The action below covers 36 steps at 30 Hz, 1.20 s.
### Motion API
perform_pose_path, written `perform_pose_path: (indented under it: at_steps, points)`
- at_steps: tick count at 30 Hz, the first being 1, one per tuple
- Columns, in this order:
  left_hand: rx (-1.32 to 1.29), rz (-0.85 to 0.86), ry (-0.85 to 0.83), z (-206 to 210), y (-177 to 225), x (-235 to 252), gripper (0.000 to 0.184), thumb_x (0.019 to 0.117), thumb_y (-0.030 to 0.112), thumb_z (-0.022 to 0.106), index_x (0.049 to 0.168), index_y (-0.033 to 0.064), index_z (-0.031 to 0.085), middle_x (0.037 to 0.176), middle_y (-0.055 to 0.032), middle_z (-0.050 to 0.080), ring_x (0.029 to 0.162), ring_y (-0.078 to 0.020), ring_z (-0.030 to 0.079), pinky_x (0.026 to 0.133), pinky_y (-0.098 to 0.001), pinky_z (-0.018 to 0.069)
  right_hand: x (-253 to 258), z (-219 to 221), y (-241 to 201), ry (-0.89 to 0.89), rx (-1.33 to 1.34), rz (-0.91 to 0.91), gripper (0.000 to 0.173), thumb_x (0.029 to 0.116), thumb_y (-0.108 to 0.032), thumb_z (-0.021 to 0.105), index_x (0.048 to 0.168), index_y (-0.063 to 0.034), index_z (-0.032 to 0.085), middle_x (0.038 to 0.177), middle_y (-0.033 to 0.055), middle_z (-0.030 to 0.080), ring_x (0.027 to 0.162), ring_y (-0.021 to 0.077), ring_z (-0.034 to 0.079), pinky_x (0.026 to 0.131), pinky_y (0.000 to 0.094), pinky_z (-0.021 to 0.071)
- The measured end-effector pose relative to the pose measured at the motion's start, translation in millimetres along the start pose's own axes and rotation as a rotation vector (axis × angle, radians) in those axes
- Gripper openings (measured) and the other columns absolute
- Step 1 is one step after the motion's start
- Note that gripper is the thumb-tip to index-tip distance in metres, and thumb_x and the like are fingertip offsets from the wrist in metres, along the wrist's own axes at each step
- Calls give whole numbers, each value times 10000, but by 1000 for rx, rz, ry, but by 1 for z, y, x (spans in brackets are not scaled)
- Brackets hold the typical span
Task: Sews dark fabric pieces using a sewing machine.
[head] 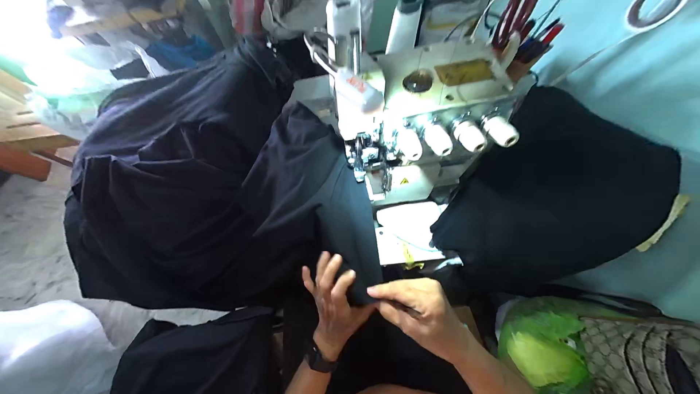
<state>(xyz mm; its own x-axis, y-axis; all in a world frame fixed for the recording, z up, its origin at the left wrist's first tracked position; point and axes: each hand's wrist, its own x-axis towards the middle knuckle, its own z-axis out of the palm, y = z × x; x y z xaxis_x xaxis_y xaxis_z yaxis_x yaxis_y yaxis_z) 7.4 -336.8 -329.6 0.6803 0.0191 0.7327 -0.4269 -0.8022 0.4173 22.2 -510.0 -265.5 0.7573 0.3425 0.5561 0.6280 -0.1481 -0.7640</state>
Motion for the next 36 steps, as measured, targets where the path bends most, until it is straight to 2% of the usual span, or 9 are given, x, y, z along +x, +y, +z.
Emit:
perform_pose_path:
  at_steps: [3, 7, 9, 13, 19, 22, 29, 33, 36]
  points:
    - [168, -125, 90, 12, -25, 11, 491, 952, 434, 617, 1331, 175, 441, 1520, -208, 408, 1515, -349, 271, 1187, -656, 132, 6, 11, 19, 37, 50, 95, 118, 862, -16, 663, 897, 40, 760, 773, 82, 741, 697, -2, 666, 705, 102, 529]
    - [198, 64, 49, -11, -38, 69, 354, 992, 296, 576, 1316, 280, 434, 1604, -43, 298, 1574, -235, 101, 1243, -548, 31, 29, 17, 45, 110, 123, 216, 106, 860, -18, 673, 878, 37, 761, 773, 56, 734, 690, -15, 664, 685, 128, 551]
    - [159, 191, -78, -21, -39, 93, 327, 1006, 200, 556, 1320, 278, 509, 1570, -30, 386, 1563, -266, 162, 1240, -581, 51, 43, 19, 49, 156, 199, 254, 114, 878, 1, 652, 905, 53, 750, 783, 40, 734, 675, -14, 669, 654, 147, 573]
    - [24, 263, -357, -22, -36, 139, 295, 950, -39, 559, 1113, 91, 767, 1207, -73, 750, 1280, -289, 634, 1099, -729, 328, 73, 15, 48, 246, 197, 287, 133, 892, 2, 634, 949, 55, 742, 772, 1, 726, 642, -33, 654, 604, 140, 561]
    - [-144, 83, -569, -6, -60, 185, 445, 810, -138, 511, 1145, 10, 765, 1256, -118, 727, 1294, -324, 619, 1144, -659, 327, 88, 15, 68, 363, -217, 200, 192, 920, -148, 663, 964, -20, 800, 781, 53, 750, 649, 40, 665, 627, 223, 542]
    - [-153, 90, -561, 1, -75, 199, 482, 767, -172, 494, 1135, -1, 755, 1266, -133, 718, 1296, -340, 611, 1145, -613, 354, 66, 25, 67, 407, -160, 98, 176, 943, -69, 639, 947, 64, 756, 795, 77, 737, 692, -13, 657, 691, 129, 546]
    - [-102, -250, -394, 32, -95, 230, 475, 856, -204, 444, 1219, -45, 706, 1383, -220, 630, 1372, -361, 544, 1170, -504, 395, 34, 35, 82, 267, -37, 133, 195, 881, -139, 727, 806, 41, 732, 686, 38, 680, 612, -70, 562, 605, 75, 467]
    - [-104, -318, -366, -3, -65, 187, 488, 910, -137, 463, 1363, -31, 611, 1472, -196, 564, 1366, -336, 548, 1138, -512, 426, 70, 1, 59, 167, -287, 118, 667, 993, -631, 462, 914, -19, 715, 638, 20, 573, 540, 65, 484, 517, 245, 410]
    - [-91, -352, -282, -21, -43, 152, 389, 927, -71, 564, 1308, -67, 643, 1366, -217, 642, 1293, -322, 619, 1082, -483, 491, 99, -8, 45, 150, -596, 46, 427, 982, -409, 580, 949, -24, 761, 686, 86, 654, 565, 196, 588, 517, 359, 451]
